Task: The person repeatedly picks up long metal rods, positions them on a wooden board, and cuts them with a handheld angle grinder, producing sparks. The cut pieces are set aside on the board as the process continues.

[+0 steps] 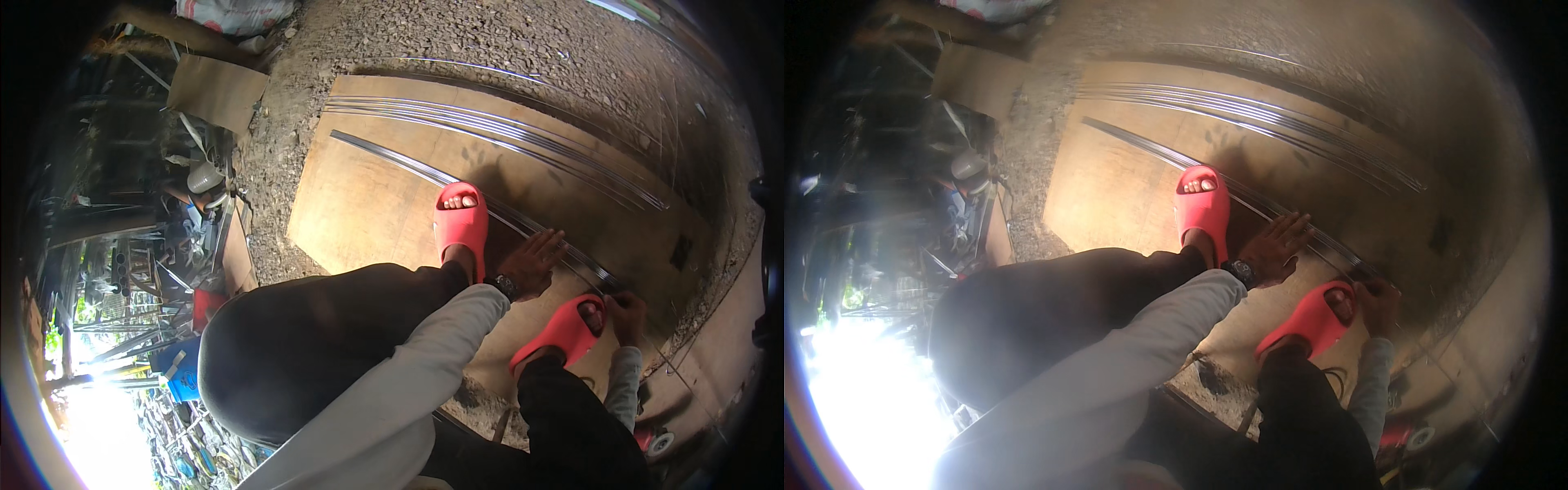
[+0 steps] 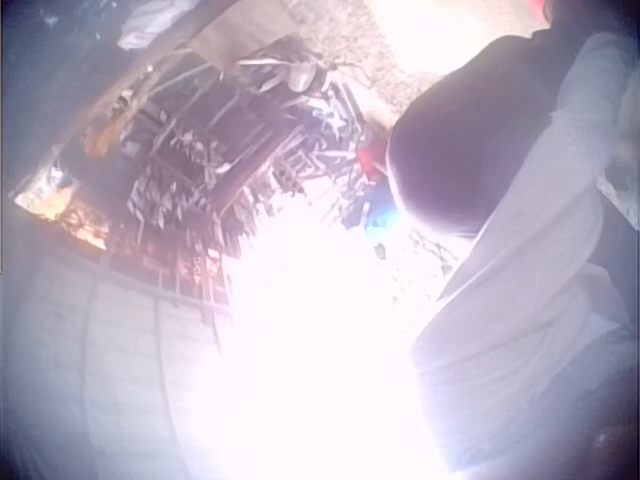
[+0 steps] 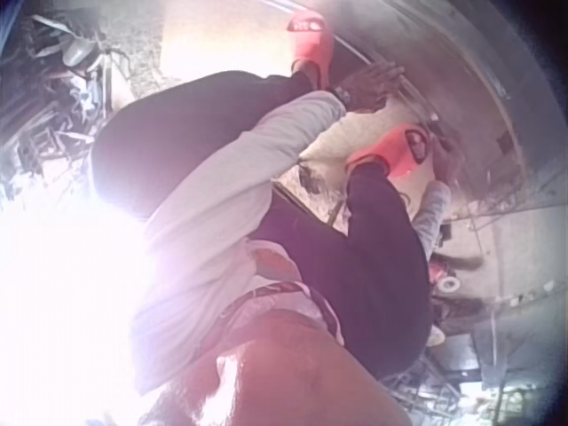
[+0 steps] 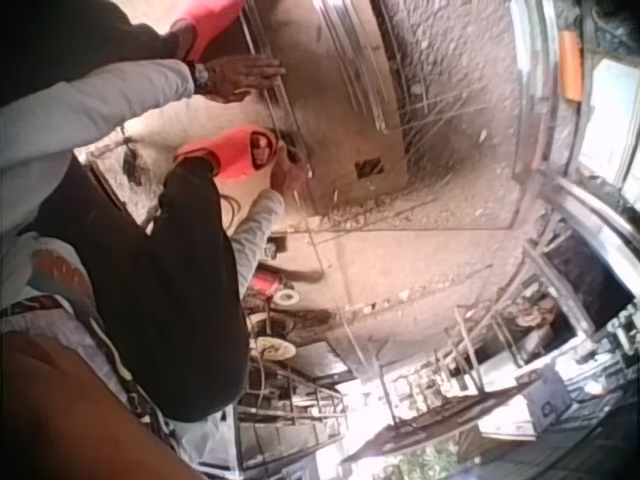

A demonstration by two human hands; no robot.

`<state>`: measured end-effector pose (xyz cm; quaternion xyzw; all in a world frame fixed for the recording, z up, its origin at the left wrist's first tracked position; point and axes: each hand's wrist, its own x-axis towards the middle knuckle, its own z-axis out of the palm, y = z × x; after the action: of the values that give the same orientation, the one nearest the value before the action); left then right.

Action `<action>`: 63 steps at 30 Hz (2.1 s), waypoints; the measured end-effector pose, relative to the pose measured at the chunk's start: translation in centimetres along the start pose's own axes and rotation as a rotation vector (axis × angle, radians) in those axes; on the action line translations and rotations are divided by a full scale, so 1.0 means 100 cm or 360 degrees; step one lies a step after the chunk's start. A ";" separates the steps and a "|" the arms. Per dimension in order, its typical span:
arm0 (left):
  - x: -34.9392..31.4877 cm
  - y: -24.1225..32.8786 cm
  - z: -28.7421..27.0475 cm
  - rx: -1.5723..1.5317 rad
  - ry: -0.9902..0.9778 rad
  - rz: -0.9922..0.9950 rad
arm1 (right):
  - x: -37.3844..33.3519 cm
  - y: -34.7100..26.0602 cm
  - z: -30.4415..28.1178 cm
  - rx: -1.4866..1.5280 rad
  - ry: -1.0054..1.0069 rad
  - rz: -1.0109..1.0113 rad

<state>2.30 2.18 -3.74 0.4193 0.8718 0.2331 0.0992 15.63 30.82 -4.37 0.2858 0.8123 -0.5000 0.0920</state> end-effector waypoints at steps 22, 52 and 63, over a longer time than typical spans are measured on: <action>0.026 -0.017 0.006 -0.0251 -0.0160 -0.0044 | -0.001 -0.003 -0.011 -0.0047 -0.0157 -0.0151; 0.033 -0.024 0.013 -0.0348 -0.0320 -0.0109 | -0.021 0.094 -0.083 -0.0312 -0.0026 -0.0042; 0.039 -0.017 0.004 -0.0184 0.0223 -0.0187 | -0.033 0.073 -0.100 -0.0434 0.0033 0.0150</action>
<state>-1.17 4.45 -4.76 0.3437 0.8848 0.3055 0.0755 23.74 40.69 -3.63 0.3137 0.8594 -0.3770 0.1449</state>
